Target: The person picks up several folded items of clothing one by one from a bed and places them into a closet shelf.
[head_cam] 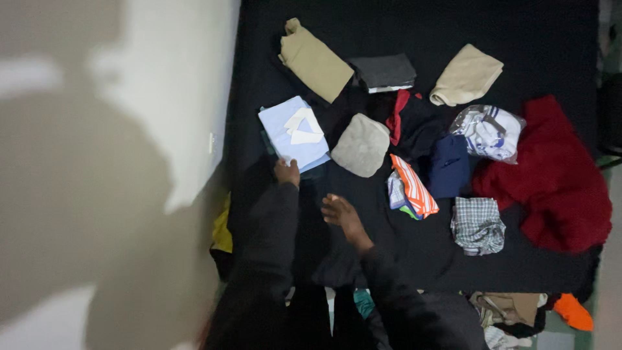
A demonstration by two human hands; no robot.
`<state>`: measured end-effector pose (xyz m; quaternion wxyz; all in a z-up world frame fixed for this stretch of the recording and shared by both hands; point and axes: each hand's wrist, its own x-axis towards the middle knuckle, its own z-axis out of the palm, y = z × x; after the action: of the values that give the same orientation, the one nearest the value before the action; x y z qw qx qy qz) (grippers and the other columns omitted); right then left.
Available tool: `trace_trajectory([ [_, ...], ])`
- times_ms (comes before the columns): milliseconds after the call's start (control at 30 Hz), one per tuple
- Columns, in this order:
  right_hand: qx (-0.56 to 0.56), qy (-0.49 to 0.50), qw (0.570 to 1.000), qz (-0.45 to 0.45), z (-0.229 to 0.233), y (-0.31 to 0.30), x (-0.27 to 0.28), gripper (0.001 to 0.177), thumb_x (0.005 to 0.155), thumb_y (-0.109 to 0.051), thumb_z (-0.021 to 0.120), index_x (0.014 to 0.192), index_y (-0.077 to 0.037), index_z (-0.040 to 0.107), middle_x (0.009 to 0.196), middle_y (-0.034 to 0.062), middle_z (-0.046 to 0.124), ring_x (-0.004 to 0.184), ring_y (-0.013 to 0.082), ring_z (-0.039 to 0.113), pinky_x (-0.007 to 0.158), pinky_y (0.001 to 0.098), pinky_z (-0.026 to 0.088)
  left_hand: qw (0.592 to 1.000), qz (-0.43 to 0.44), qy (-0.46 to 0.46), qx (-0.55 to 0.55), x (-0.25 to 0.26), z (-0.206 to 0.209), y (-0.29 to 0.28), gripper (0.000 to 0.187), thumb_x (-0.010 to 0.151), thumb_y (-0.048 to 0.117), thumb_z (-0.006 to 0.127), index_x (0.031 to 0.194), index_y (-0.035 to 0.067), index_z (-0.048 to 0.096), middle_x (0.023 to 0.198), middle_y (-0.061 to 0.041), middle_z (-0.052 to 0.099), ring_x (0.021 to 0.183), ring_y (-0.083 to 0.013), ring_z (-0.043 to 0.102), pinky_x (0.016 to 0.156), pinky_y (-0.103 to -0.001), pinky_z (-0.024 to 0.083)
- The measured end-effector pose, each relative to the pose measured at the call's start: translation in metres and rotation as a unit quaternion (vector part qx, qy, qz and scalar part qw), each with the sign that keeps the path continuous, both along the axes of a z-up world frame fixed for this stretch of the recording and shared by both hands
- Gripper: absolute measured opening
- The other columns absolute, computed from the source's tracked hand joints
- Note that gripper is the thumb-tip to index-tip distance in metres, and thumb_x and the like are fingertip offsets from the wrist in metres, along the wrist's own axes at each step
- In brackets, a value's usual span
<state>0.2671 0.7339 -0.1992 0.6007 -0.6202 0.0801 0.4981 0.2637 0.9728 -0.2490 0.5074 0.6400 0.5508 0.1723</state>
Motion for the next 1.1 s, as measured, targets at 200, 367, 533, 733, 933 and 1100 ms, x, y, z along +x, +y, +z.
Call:
trace_trajectory([
  [200, -0.009, 0.03, 0.999, -0.018, -0.021, -0.024, 0.001, 0.055, 0.099, -0.038, 0.057, 0.143, -0.005, 0.055, 0.133, 0.0116, 0.069, 0.11, 0.0267, 0.072, 0.088, 0.0397, 0.06, 0.997, 0.041, 0.021, -0.053, 0.015, 0.001, 0.009, 0.066, 0.079, 0.028, 0.081, 0.13, -0.005, 0.054, 0.12, -0.021, 0.069, 0.109, -0.0349, 0.069, 0.094, -0.044, 0.054],
  [367, 0.06, 0.03, 0.997, -0.05, -0.018, -0.036, 0.002, 0.056, 0.101, -0.039, 0.056, 0.144, -0.002, 0.054, 0.134, 0.0155, 0.068, 0.109, 0.029, 0.07, 0.087, 0.04, 0.059, 0.958, 0.057, -0.089, -0.268, 0.027, 0.008, 0.01, 0.059, 0.08, 0.019, 0.069, 0.136, 0.01, 0.052, 0.121, -0.01, 0.065, 0.104, -0.0303, 0.064, 0.074, -0.046, 0.056],
  [533, 0.171, 0.052, 0.98, -0.084, 0.0, -0.036, 0.01, 0.059, 0.103, -0.042, 0.051, 0.146, -0.002, 0.052, 0.135, 0.0156, 0.068, 0.114, 0.0309, 0.069, 0.091, 0.0407, 0.057, 0.837, 0.091, -0.361, -0.402, 0.015, 0.027, -0.006, 0.052, 0.088, 0.018, 0.065, 0.137, 0.007, 0.051, 0.125, -0.012, 0.062, 0.109, -0.0298, 0.067, 0.081, -0.044, 0.057],
  [733, 0.172, 0.068, 0.976, -0.115, 0.028, -0.017, 0.02, 0.055, 0.1, -0.036, 0.054, 0.144, -0.004, 0.048, 0.144, 0.0096, 0.062, 0.129, 0.023, 0.063, 0.102, 0.0426, 0.053, 0.794, 0.127, -0.348, -0.482, -0.021, 0.053, -0.092, 0.045, 0.092, 0.018, 0.065, 0.132, 0.0, 0.054, 0.116, -0.018, 0.064, 0.102, -0.0348, 0.065, 0.079, -0.044, 0.056],
  [933, 0.13, 0.074, 0.965, -0.217, 0.036, -0.023, 0.008, 0.051, 0.103, -0.033, 0.056, 0.142, 0.0, 0.053, 0.128, 0.0143, 0.064, 0.112, 0.0268, 0.064, 0.092, 0.0406, 0.053, 0.793, 0.064, -0.315, -0.518, -0.073, 0.08, -0.178, 0.044, 0.086, 0.017, 0.067, 0.129, 0.011, 0.06, 0.12, -0.008, 0.067, 0.107, -0.0251, 0.066, 0.083, -0.041, 0.055],
  [1100, 0.149, 0.042, 0.938, -0.31, 0.056, -0.046, -0.01, 0.047, 0.094, -0.009, 0.059, 0.139, -0.002, 0.052, 0.127, 0.0124, 0.065, 0.114, 0.0272, 0.065, 0.096, 0.041, 0.054, 0.825, 0.015, -0.282, -0.49, -0.072, 0.091, -0.188, 0.044, 0.091, 0.02, 0.071, 0.131, 0.005, 0.059, 0.12, -0.009, 0.064, 0.109, -0.0254, 0.064, 0.085, -0.044, 0.052],
])
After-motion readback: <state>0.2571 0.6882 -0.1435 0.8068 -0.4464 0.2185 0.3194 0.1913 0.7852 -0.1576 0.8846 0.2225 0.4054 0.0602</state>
